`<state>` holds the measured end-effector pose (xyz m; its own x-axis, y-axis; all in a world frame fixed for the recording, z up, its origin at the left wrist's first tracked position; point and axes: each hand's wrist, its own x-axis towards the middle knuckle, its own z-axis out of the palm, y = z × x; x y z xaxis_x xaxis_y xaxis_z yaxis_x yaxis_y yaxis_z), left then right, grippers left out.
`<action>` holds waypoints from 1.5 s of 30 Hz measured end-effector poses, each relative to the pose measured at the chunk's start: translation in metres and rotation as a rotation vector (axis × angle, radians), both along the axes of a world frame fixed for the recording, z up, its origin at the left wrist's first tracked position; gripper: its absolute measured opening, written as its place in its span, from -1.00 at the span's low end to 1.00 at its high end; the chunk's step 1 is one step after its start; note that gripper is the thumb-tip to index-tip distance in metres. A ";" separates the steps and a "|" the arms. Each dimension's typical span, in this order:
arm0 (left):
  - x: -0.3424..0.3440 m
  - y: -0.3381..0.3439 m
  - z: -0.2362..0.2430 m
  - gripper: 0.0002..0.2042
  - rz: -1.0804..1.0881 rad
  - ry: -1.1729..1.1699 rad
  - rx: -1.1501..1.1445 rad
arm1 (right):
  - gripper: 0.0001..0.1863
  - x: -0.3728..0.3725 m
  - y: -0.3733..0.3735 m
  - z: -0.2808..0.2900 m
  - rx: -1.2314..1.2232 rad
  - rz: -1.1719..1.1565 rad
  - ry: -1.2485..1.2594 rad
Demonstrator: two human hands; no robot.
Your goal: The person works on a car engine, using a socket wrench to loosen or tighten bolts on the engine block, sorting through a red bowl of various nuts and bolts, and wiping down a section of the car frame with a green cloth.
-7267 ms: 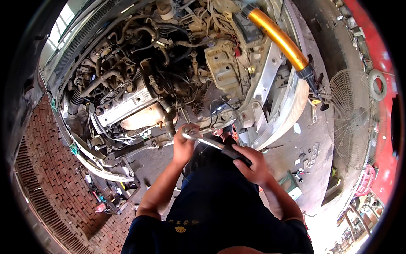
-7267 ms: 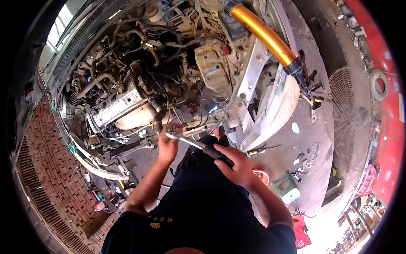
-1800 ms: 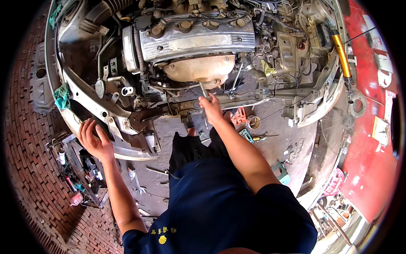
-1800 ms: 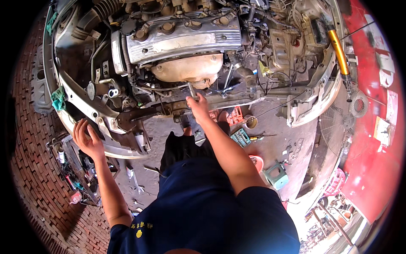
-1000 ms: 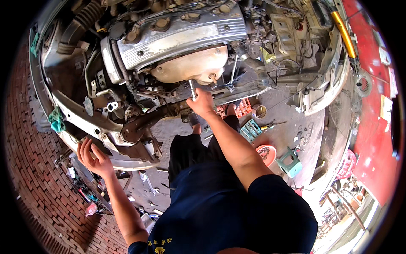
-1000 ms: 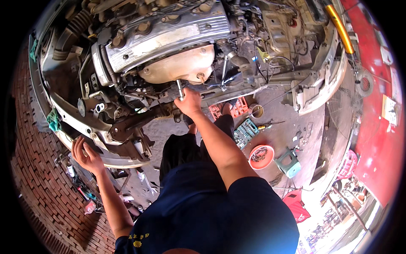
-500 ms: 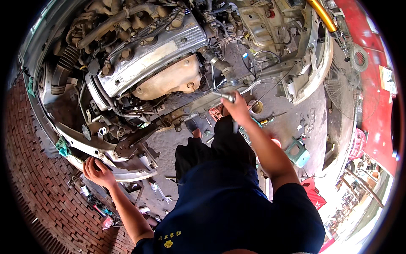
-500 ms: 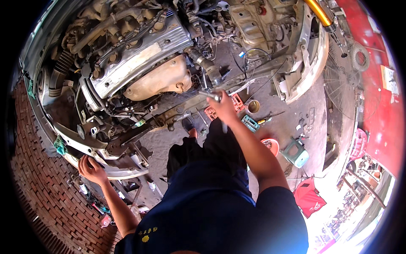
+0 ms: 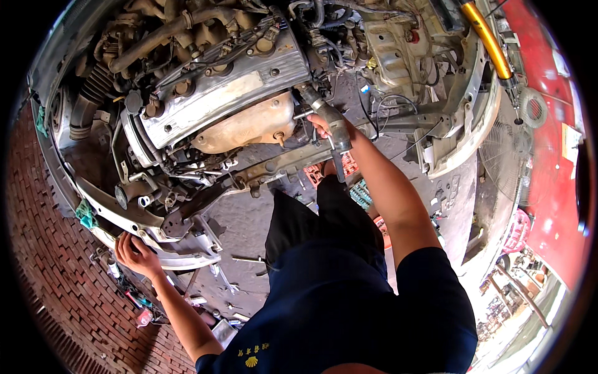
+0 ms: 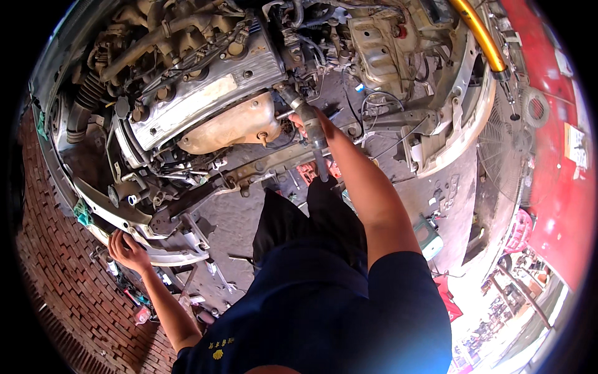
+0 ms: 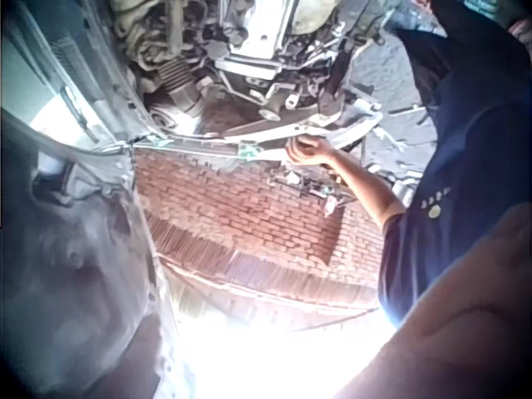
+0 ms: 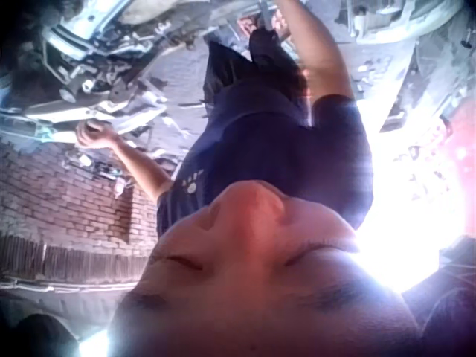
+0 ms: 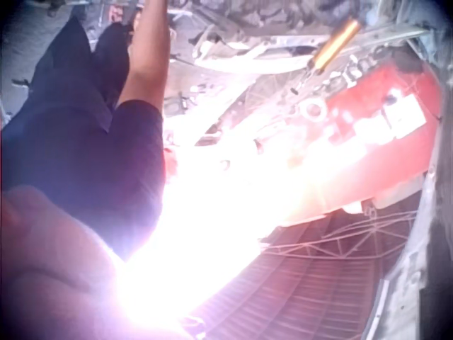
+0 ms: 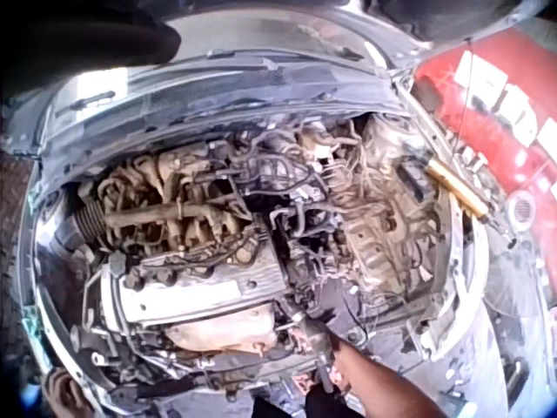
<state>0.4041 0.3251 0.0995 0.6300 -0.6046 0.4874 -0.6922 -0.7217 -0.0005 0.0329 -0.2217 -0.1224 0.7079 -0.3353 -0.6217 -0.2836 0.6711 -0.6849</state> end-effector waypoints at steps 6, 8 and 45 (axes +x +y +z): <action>0.001 -0.001 0.000 -0.75 0.023 0.001 0.025 | -0.63 0.001 -0.015 0.002 -0.081 0.100 0.174; 0.000 -0.002 0.000 -0.74 0.035 0.014 0.005 | -0.58 -0.001 -0.019 -0.005 -0.226 0.172 0.231; 0.001 0.007 0.001 -0.71 0.082 0.015 0.077 | -0.63 -0.018 0.099 0.055 0.021 -0.473 0.016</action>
<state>0.4048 0.3320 0.1003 0.6859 -0.5859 0.4315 -0.6309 -0.7744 -0.0486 0.0154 -0.1225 -0.0673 0.4704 -0.6058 -0.6417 0.0460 0.7430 -0.6677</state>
